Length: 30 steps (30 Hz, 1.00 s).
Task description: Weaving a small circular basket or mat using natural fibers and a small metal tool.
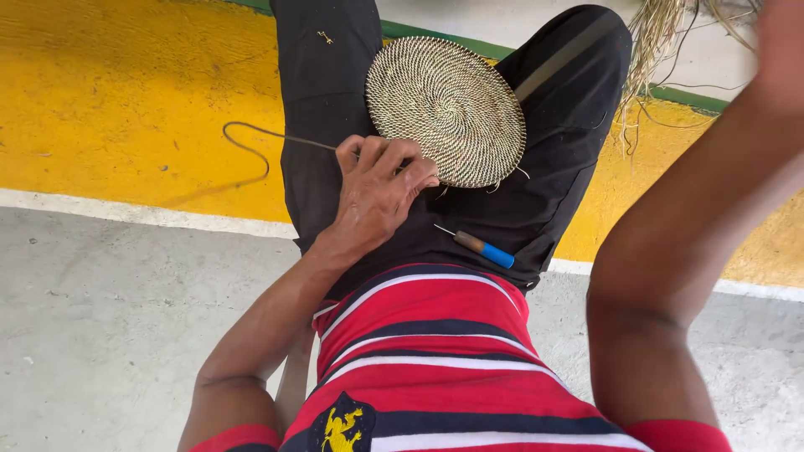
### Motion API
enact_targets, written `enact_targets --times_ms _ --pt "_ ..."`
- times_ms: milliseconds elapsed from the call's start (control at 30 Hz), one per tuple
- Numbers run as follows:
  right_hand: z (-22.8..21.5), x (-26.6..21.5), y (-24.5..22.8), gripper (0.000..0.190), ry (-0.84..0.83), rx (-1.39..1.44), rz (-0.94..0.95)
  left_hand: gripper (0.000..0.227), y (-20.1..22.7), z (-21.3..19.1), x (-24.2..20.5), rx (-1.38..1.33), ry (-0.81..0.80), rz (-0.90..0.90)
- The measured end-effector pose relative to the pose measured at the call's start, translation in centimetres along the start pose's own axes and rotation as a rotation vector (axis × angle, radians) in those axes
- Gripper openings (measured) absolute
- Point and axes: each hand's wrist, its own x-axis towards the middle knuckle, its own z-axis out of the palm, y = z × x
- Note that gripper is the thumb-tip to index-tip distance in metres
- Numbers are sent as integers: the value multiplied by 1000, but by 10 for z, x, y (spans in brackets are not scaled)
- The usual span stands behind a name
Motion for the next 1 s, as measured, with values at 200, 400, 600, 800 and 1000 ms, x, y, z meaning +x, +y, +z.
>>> enact_targets --times_ms 200,400,600,800,1000 --pt "170 -130 9 41 -29 14 305 20 -3 0 -2 -23 -7 14" --pt "190 -170 -8 23 -319 -875 3 21 0 -1 1 2 -24 39" --pt "190 -171 18 27 -347 -877 -111 21 -5 4 -4 4 -20 38" --pt "192 -171 15 26 -308 -880 -57 23 -7 8 -6 -6 -2 44" --pt "192 -170 18 26 -312 -916 -81 24 -8 8 -5 -12 -4 45"
